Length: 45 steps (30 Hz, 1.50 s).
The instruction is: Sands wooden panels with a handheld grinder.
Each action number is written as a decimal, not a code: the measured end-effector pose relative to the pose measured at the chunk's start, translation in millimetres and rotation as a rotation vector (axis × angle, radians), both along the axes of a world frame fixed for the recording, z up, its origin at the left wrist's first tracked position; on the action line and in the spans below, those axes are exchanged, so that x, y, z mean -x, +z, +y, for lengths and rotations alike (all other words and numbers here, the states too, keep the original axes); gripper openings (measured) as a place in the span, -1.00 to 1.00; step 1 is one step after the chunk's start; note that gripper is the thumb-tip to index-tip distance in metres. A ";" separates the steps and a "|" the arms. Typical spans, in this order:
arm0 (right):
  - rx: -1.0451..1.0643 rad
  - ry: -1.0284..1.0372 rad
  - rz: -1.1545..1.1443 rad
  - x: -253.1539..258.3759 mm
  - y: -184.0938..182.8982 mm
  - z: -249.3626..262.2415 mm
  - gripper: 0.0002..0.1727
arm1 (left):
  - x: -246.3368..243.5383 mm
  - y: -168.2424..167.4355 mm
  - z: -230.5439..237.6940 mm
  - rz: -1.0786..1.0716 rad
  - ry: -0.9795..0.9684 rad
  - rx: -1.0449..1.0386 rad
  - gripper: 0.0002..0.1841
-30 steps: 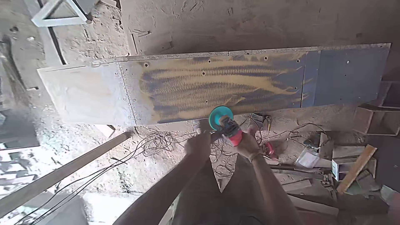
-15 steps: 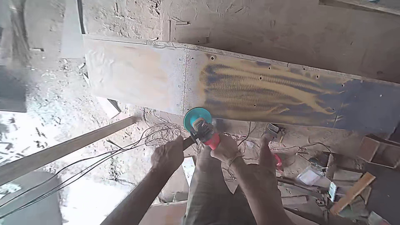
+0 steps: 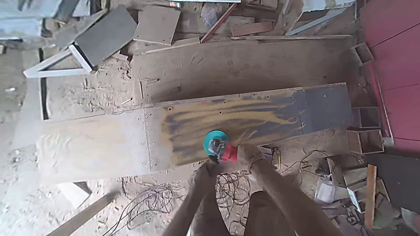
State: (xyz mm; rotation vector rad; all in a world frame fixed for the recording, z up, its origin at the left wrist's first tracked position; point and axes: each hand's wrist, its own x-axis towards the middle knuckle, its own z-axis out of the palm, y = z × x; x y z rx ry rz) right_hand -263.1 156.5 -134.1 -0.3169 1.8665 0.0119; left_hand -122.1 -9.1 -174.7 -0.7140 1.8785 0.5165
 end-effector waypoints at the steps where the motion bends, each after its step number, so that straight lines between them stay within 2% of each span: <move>1: -0.036 -0.029 0.009 16.4 -2.0 32.9 -0.32 | 17.3 -13.4 33.4 0.019 -0.024 -0.024 -0.47; 6: -0.251 -0.233 0.047 65.3 -34.4 213.8 -0.28 | 111.4 -48.0 203.5 -0.011 -0.210 -0.168 -0.44; 9: -0.306 -0.375 0.084 81.6 -70.8 319.4 -0.25 | 167.1 -70.0 294.4 0.030 -0.361 -0.242 -0.42; 12: -0.296 -0.572 0.093 93.1 -110.4 403.6 -0.36 | 217.0 -81.3 366.6 0.066 -0.486 -0.210 -0.44; 15: -0.221 -0.768 0.102 104.8 -140.2 454.8 -0.32 | 261.1 -74.7 409.9 0.175 -0.578 -0.146 -0.39; 19: 0.060 -0.943 0.063 111.4 -162.5 441.3 -0.23 | 293.7 -27.2 400.8 0.212 -0.648 -0.063 -0.49; 23: 0.310 -1.007 -0.004 108.6 -158.3 346.0 -0.10 | 304.4 24.5 328.5 0.157 -0.672 0.071 -0.59; 25: 0.302 -0.894 -0.008 113.5 -142.4 290.1 -0.08 | 294.6 32.3 276.0 0.134 -0.654 0.161 -0.60; 28: 0.205 -0.602 -0.053 123.4 -114.5 212.6 -0.24 | 257.2 26.2 192.2 0.059 -0.564 0.275 -0.57; 31: 0.194 -0.329 -0.067 135.2 -89.4 147.4 -0.29 | 206.5 3.8 114.9 0.098 -0.358 0.310 -0.47; 34: 0.273 -0.190 0.034 140.1 -70.5 115.8 -0.36 | 165.5 -30.3 74.1 0.185 -0.176 0.346 -0.46; 36: 0.320 -0.118 0.078 151.7 -56.4 123.2 -0.26 | 160.4 -44.8 87.5 0.215 -0.063 0.338 -0.44; 38: 0.332 -0.074 0.114 170.3 -44.2 153.3 -0.11 | 171.8 -57.3 128.2 0.225 0.006 0.294 -0.45; 40: 0.296 -0.058 0.121 198.8 -37.3 202.7 -0.09 | 201.4 -65.5 185.9 0.190 0.028 0.221 -0.48; 43: 0.164 -0.066 0.139 243.2 -45.9 294.4 -0.19 | 252.3 -81.3 287.9 0.130 0.023 0.133 -0.54; 45: 0.041 -0.093 0.146 264.4 -61.1 370.3 -0.08 | 287.4 -92.7 366.7 0.090 -0.017 0.072 -0.53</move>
